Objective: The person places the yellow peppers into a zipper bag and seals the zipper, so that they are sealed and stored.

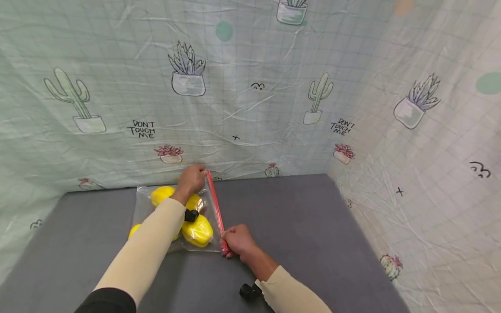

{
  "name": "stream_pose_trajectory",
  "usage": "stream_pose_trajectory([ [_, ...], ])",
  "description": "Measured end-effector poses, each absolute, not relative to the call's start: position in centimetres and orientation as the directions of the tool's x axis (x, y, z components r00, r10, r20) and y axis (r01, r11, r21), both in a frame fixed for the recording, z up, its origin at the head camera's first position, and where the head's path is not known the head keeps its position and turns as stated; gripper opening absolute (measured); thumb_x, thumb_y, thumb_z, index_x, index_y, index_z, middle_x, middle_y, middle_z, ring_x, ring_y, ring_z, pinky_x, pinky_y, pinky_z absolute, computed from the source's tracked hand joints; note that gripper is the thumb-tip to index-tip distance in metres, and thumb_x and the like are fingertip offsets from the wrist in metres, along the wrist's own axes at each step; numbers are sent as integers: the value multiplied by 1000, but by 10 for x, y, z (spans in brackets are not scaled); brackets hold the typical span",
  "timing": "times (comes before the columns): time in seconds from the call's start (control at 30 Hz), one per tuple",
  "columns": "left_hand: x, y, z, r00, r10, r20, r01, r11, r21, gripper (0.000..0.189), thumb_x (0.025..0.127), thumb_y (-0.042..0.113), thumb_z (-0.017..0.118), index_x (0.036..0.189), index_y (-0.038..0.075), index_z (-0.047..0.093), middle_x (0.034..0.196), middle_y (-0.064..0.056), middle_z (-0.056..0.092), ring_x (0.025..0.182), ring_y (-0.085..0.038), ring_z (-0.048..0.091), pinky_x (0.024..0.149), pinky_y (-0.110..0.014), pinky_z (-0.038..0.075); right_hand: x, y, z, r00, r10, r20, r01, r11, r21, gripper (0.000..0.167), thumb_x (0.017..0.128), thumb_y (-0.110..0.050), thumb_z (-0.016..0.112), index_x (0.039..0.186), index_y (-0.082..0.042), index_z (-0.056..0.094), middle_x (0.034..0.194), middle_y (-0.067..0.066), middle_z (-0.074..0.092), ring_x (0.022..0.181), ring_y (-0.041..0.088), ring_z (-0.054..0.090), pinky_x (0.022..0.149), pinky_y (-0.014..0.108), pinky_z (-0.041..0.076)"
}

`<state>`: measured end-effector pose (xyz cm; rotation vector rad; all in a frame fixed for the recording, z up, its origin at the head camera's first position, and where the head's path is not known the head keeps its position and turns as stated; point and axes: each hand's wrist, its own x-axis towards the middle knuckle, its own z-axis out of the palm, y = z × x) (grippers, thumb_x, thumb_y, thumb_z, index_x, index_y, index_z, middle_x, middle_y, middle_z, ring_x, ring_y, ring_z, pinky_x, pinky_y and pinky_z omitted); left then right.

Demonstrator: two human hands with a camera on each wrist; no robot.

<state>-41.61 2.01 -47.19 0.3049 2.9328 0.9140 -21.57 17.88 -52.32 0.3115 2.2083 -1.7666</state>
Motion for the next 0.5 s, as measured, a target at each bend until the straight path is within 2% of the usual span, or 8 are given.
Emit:
stream_pose_trajectory([
  [0.23, -413, 15, -467, -989, 150, 8, 127, 804, 581, 31, 111, 25, 47, 116, 8, 72, 115, -15, 72, 94, -29, 62, 84, -47, 54, -196, 183, -527, -927, -65, -369, 351, 199, -915, 28, 104, -15, 61, 92, 9, 70, 69, 4, 69, 51, 9, 63, 50, 26, 58],
  [0.4, -410, 13, -468, -977, 213, 25, 189, 800, 570, 31, 110, 27, 49, 110, 6, 72, 110, -16, 71, 93, -31, 62, 84, -48, 53, -191, 182, -529, -906, -113, -408, 382, 193, -904, 29, 104, -15, 61, 89, 9, 70, 67, 3, 68, 51, 9, 63, 50, 24, 57],
  [0.5, -408, 11, -469, -962, 274, 1, 223, 779, 586, 31, 109, 27, 52, 116, 5, 73, 113, -16, 72, 96, -31, 63, 88, -47, 54, -191, 185, -529, -873, -168, -458, 418, 226, -880, 29, 103, -16, 62, 87, 6, 71, 66, 3, 69, 50, 8, 63, 48, 23, 56],
])
